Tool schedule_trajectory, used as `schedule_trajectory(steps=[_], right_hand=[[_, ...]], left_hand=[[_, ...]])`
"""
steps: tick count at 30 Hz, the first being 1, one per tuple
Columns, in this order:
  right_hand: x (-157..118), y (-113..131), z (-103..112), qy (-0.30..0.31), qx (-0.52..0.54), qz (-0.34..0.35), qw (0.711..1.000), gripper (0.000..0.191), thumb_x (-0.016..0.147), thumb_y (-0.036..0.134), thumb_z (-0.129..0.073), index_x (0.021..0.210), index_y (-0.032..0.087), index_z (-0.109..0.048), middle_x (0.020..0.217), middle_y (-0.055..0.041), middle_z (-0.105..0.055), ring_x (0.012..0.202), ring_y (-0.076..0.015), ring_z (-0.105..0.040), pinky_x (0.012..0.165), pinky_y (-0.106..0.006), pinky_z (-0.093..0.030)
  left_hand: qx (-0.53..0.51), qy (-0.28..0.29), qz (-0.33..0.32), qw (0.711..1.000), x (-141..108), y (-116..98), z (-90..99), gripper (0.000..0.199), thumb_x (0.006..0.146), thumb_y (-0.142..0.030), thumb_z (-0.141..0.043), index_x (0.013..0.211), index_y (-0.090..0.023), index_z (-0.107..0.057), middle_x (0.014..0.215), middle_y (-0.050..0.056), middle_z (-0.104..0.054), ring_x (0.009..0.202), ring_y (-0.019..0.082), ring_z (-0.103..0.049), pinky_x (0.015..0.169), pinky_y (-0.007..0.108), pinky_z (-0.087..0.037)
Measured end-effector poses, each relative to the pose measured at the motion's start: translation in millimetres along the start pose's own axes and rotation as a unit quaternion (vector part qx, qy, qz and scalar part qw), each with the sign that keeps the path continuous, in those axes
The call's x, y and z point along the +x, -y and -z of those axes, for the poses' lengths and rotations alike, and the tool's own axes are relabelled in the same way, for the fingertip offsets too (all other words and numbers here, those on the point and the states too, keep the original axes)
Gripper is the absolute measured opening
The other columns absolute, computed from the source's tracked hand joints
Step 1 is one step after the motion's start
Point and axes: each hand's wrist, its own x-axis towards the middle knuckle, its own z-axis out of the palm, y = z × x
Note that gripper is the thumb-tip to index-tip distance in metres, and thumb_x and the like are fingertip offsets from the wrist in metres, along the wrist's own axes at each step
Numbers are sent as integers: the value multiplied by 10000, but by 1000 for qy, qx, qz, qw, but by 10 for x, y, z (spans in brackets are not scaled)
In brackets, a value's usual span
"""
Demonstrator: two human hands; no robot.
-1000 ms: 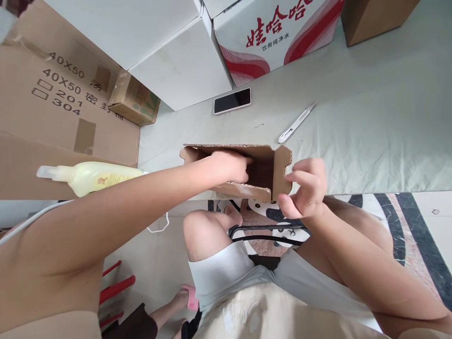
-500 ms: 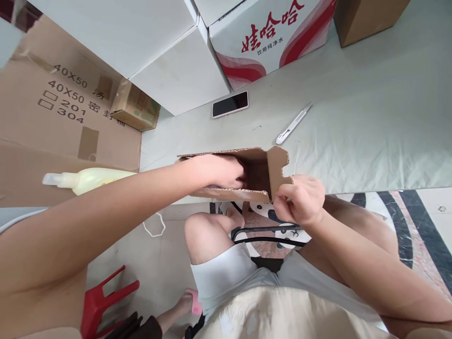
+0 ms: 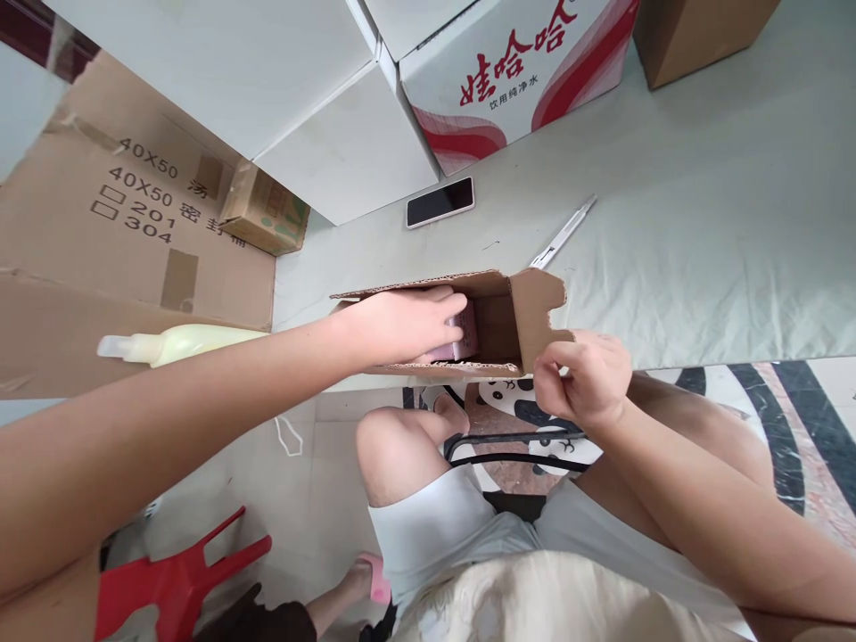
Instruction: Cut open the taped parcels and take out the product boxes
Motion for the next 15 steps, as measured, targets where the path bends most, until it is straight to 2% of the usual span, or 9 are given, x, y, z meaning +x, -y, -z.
schedule_trajectory(steps=[4,8,12,15], right_hand=[[-6,-31,7,13,2,-13,1000,304,716,6,-489,873,260,-432,528,112,-315,427,-96,-272,413,-217,-273],[-19,-53,2,19,8,-10,1000,301,712,8,-496,867,259,-438,515,112,-342,420,-97,-301,413,-219,-290],[-14,-44,11,26,13,-25,999,281,737,3,-498,826,258,-418,532,97,-341,435,-95,-298,416,-229,-286],[-19,-48,7,-1,15,-44,999,287,743,-20,-498,821,249,-439,549,98,-361,432,-77,-274,417,-221,-281]], left_hand=[[-25,-36,-35,998,-57,113,-4,102,886,-204,-703,977,-246,-723,1331,101,-658,1285,295,-572,895,354,-516],[-34,-32,-53,997,-66,183,50,111,944,-259,-614,997,-251,-710,1281,95,-698,1336,298,-556,1049,400,-503],[-57,-14,-20,998,-73,187,183,201,955,-287,-545,1018,-263,-734,1200,91,-738,1298,298,-607,1091,448,-489],[-101,-52,21,993,-84,229,221,276,979,-363,-481,1009,-285,-744,1164,75,-759,1241,277,-656,1034,454,-517]])
